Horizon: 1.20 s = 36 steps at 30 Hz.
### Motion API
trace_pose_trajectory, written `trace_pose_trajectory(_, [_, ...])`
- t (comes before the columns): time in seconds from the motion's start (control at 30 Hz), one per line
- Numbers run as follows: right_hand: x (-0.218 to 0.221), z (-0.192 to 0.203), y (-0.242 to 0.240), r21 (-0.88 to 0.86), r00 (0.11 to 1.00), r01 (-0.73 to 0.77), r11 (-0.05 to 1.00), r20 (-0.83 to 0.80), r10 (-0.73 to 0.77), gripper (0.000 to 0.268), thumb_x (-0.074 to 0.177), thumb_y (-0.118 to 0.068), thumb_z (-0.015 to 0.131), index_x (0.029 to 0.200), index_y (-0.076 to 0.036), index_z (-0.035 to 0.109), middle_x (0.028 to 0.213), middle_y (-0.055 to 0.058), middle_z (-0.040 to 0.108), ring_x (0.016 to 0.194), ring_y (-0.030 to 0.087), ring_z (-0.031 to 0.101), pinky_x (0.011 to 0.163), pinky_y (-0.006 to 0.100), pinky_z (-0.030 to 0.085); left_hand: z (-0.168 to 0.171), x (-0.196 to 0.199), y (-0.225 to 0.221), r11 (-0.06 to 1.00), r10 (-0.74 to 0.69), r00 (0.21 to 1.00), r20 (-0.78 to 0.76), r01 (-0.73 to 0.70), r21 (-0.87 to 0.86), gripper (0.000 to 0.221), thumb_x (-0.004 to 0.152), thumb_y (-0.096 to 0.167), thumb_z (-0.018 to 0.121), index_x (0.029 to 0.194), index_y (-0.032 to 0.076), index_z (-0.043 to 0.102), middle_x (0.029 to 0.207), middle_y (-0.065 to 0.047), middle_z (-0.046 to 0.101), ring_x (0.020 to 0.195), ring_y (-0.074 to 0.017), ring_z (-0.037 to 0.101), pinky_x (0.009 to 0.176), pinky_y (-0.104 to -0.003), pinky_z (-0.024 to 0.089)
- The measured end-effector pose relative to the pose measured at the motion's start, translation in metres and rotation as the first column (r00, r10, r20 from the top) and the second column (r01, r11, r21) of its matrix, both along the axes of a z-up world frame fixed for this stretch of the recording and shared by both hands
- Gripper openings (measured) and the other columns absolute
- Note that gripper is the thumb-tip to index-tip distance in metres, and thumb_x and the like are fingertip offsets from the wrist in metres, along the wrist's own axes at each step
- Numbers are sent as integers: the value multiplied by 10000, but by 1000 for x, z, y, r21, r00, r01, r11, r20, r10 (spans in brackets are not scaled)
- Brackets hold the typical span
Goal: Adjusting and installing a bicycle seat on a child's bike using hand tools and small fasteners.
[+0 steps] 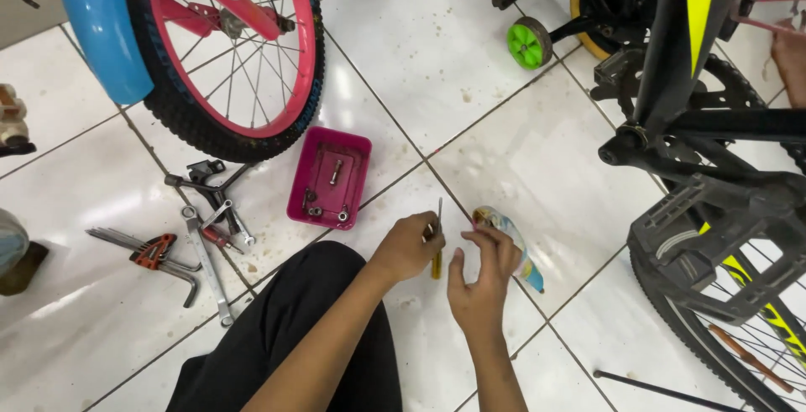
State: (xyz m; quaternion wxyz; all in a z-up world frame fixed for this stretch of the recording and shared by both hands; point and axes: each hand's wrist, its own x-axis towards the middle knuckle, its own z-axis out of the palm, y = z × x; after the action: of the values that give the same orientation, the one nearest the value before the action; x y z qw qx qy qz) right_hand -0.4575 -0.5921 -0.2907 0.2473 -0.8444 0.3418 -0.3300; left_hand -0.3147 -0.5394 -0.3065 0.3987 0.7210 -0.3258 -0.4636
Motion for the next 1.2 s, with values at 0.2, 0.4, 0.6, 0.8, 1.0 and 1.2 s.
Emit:
trace_pose_trajectory(0.2, [74,53,34,551,955,-261,793,27,296,288,996,-78,566,1269,-36,647,991,163,744,838,301,750,787,428,586,75,54,64,901,337,930,-144,-363,-236,135,960,74,599,1005,-43,648,888,-218,708,868,-291,714,806,-417,601])
trace_pose_trajectory(0.4, [182,109,113,558,744,-505,658,-104,660,351,1009,-174,576,1304,-5,662,977,192,790,856,326,762,765,414,576,91,124,185,765,627,779,-25,-621,-172,179,960,176,634,1022,21,699,941,-159,752,938,-277,728,818,-398,586])
trace_pose_trajectory(0.6, [280,69,225,574,368,-584,574,-442,818,218,906,-144,644,1023,-24,784,839,181,771,878,388,746,732,465,558,67,163,333,675,716,681,157,-732,96,364,923,280,655,1172,17,690,1175,-196,725,1060,-376,718,873,-480,595])
trace_pose_trajectory(0.8, [316,-34,328,589,104,-616,522,-597,796,276,851,-116,655,1063,17,772,875,203,757,858,372,764,719,443,596,48,165,420,639,650,734,197,-668,381,609,891,402,609,1410,86,556,1273,-121,693,1222,-342,649,1010,-496,524])
trace_pose_trajectory(1.0, [310,2,349,632,139,-550,546,-575,806,359,911,-156,590,1197,35,691,998,242,721,969,381,728,828,445,592,35,165,461,754,540,833,118,-541,373,614,914,327,568,1449,32,510,1342,-193,637,1290,-379,600,1053,-520,499])
trace_pose_trajectory(1.2, [313,5,352,764,298,-461,452,-346,890,422,918,-343,651,1289,-144,678,1209,6,732,923,179,710,811,315,555,35,165,491,757,561,823,92,-555,346,220,908,370,596,897,179,487,808,5,565,804,-153,578,755,-322,496])
